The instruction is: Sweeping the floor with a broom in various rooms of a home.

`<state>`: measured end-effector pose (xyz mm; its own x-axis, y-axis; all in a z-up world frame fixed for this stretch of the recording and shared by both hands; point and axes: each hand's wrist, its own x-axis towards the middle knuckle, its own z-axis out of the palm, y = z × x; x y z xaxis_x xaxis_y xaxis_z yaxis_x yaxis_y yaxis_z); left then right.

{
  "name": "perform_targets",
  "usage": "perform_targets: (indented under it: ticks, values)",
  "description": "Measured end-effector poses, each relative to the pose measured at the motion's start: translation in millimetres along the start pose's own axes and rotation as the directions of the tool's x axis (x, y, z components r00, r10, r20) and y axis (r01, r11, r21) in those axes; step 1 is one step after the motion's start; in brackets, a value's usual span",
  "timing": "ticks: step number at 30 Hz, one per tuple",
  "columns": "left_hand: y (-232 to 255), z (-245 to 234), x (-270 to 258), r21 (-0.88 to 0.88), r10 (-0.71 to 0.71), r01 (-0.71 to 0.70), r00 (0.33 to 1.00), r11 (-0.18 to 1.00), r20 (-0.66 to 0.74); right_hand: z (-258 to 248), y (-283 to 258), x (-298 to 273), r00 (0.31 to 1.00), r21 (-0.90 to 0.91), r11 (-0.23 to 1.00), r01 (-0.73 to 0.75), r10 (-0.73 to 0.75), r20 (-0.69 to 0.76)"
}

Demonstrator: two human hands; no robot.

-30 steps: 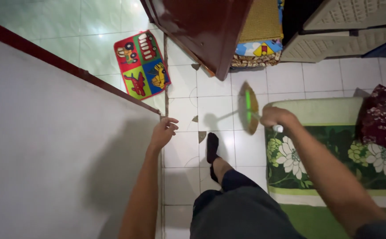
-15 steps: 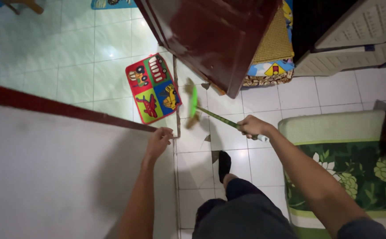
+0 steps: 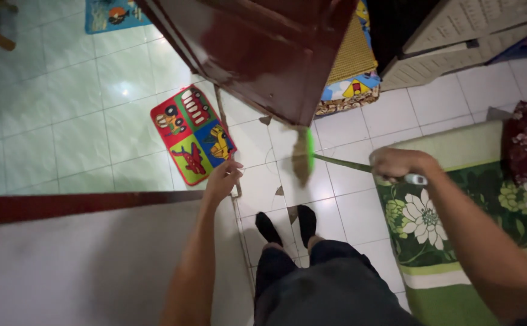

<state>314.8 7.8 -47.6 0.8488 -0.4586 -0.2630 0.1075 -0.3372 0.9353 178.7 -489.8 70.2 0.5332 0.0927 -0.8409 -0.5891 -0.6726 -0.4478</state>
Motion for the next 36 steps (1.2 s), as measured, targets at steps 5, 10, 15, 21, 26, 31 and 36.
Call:
perform_targets:
  ticks: [5,10,15,21,26,31,36]
  values:
    - [29.2,-13.3,19.5,0.047,-0.035,0.031,0.997,0.998,0.075,-7.6,13.4,-45.7,0.992,-0.045,0.991,-0.125,0.125,-0.007]
    - [34.2,-29.7,31.3,0.018,-0.032,0.03,0.991,0.999,0.13,21.2,3.9,-28.7,0.935,-0.226,0.908,-0.354,0.338,-0.104]
    - [0.9,-43.5,50.6,-0.036,0.042,-0.037,0.986,0.999,0.164,64.6,-32.5,13.7,0.903,-0.13,0.9,-0.417,0.394,-0.172]
    - [-32.6,-62.6,66.3,-0.029,0.108,-0.105,0.981,0.994,0.16,135.9,-2.7,140.9,0.996,0.04,0.995,-0.086,0.087,-0.017]
    - [-43.9,-81.3,72.4,-0.085,0.101,-0.09,0.985,0.992,0.142,140.6,-103.5,137.0,0.996,0.119,0.993,0.017,-0.006,-0.094]
    - [-54.5,-92.4,78.5,-0.037,0.086,-0.083,0.994,0.996,0.065,136.5,-164.5,127.2,0.989,0.251,0.963,0.095,-0.062,-0.135]
    - [-87.4,-105.1,105.4,-0.282,-0.022,0.064,0.989,0.957,0.148,108.4,-194.6,125.6,0.991,0.192,0.977,0.095,-0.074,-0.112]
